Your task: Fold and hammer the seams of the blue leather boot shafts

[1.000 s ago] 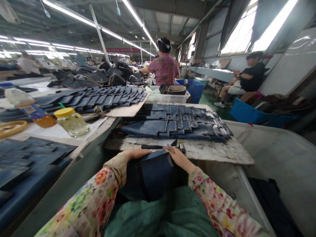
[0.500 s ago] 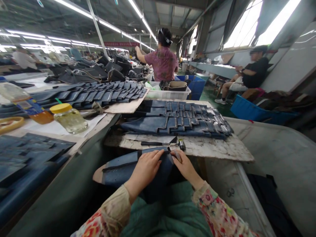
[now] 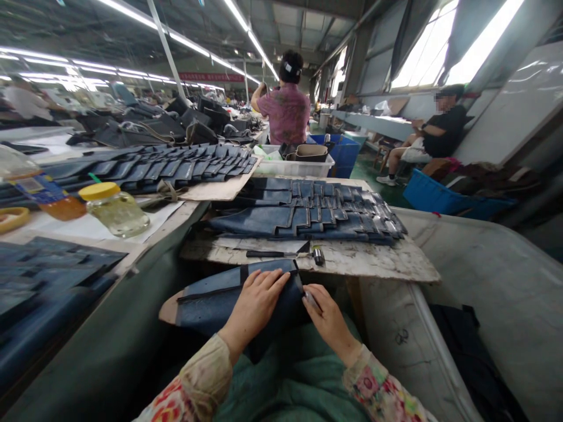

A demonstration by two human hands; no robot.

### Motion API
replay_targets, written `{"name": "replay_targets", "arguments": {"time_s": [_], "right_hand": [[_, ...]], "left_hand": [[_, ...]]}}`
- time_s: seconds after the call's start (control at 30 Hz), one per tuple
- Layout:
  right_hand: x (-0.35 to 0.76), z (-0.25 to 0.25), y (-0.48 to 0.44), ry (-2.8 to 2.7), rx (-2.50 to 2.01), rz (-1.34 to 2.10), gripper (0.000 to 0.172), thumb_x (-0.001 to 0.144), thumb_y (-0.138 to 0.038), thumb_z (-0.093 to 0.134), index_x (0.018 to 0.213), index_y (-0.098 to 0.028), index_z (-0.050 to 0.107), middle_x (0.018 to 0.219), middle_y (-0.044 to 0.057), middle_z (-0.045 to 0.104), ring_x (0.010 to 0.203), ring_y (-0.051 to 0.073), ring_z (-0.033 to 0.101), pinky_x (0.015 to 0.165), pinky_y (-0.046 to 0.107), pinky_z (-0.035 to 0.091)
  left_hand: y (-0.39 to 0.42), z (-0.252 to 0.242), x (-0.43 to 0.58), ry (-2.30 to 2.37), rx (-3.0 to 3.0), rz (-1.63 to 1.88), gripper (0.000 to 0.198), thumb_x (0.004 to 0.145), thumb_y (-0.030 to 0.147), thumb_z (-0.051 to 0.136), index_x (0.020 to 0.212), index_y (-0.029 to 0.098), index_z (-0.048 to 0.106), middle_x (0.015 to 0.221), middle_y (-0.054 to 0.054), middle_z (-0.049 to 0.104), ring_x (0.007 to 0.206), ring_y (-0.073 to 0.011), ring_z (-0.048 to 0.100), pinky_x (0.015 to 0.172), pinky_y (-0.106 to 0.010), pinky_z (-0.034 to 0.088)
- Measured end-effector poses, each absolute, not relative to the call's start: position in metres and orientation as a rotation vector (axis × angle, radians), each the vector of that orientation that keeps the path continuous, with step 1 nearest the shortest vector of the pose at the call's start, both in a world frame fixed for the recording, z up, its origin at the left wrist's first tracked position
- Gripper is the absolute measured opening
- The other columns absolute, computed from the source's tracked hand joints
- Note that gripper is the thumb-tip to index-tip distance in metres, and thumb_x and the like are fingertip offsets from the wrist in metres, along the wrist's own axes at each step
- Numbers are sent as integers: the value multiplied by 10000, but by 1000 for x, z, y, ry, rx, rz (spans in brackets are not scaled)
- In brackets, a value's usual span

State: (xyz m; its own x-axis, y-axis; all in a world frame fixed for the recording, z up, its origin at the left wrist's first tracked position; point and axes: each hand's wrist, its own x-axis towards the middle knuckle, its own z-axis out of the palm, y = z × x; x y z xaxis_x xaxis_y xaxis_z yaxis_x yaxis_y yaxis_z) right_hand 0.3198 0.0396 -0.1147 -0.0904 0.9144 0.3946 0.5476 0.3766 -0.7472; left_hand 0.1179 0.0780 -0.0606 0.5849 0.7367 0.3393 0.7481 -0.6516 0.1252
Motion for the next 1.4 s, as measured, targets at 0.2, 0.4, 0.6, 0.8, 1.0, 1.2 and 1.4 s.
{"name": "replay_targets", "arguments": {"time_s": [0.2, 0.4, 0.6, 0.8, 1.0, 1.2, 1.4], "right_hand": [[322, -115, 35, -1825, -1295, 520, 321, 900, -288, 434, 1196, -251, 553, 1136, 85, 565, 1064, 204, 556, 947, 346, 467], [332, -104, 33, -1961, -1357, 579, 395, 922, -364, 413, 1293, -250, 486, 1043, 70, 601, 960, 191, 598, 846, 306, 503], [342, -78, 52, -1919, -1519, 335, 476, 929, -397, 362, 1373, -228, 388, 1154, 108, 563, 1079, 253, 535, 938, 418, 443], [324, -58, 60, -2059, -1437, 179, 338, 903, -252, 430, 1214, -259, 560, 1115, 78, 562, 1039, 243, 507, 943, 418, 435], [309, -57, 59, -2172, -1453, 112, 294, 920, -185, 407, 1146, -202, 593, 1026, 75, 582, 981, 214, 506, 895, 383, 462], [283, -54, 60, -2251, -1447, 88, 294, 918, -171, 422, 1169, -177, 575, 1040, 78, 583, 979, 203, 494, 870, 337, 477], [255, -53, 58, -2338, -1455, 32, 301, 929, -184, 401, 1190, -177, 553, 1017, 87, 584, 948, 197, 496, 804, 308, 491]], "left_hand": [[74, -51, 130, -1480, -2672, -656, 288, 893, 172, 391, 1083, 219, 602, 1181, -63, 583, 1072, -196, 517, 956, -388, 378], [67, -46, 152, -1407, -2653, -409, 282, 851, 91, 406, 1064, 146, 583, 1062, -78, 587, 976, -221, 505, 882, -390, 397], [69, -58, 158, -1362, -2697, -359, 397, 865, 83, 366, 1238, 127, 496, 1202, -90, 555, 1107, -226, 466, 956, -378, 356], [69, -59, 154, -1361, -2681, -433, 346, 861, 123, 415, 1186, 151, 532, 1149, -75, 581, 1094, -217, 474, 940, -386, 347], [64, -58, 142, -1401, -2595, -466, 344, 846, 97, 451, 1170, 156, 545, 1113, -60, 600, 1086, -201, 477, 940, -372, 327], [61, -53, 121, -1487, -2534, -426, 288, 842, 86, 465, 1082, 176, 596, 1003, -36, 624, 956, -195, 518, 870, -367, 343], [51, -52, 83, -1467, -2405, -458, 321, 838, 45, 426, 1069, 164, 614, 1049, -49, 639, 972, -208, 526, 856, -364, 340]]}}
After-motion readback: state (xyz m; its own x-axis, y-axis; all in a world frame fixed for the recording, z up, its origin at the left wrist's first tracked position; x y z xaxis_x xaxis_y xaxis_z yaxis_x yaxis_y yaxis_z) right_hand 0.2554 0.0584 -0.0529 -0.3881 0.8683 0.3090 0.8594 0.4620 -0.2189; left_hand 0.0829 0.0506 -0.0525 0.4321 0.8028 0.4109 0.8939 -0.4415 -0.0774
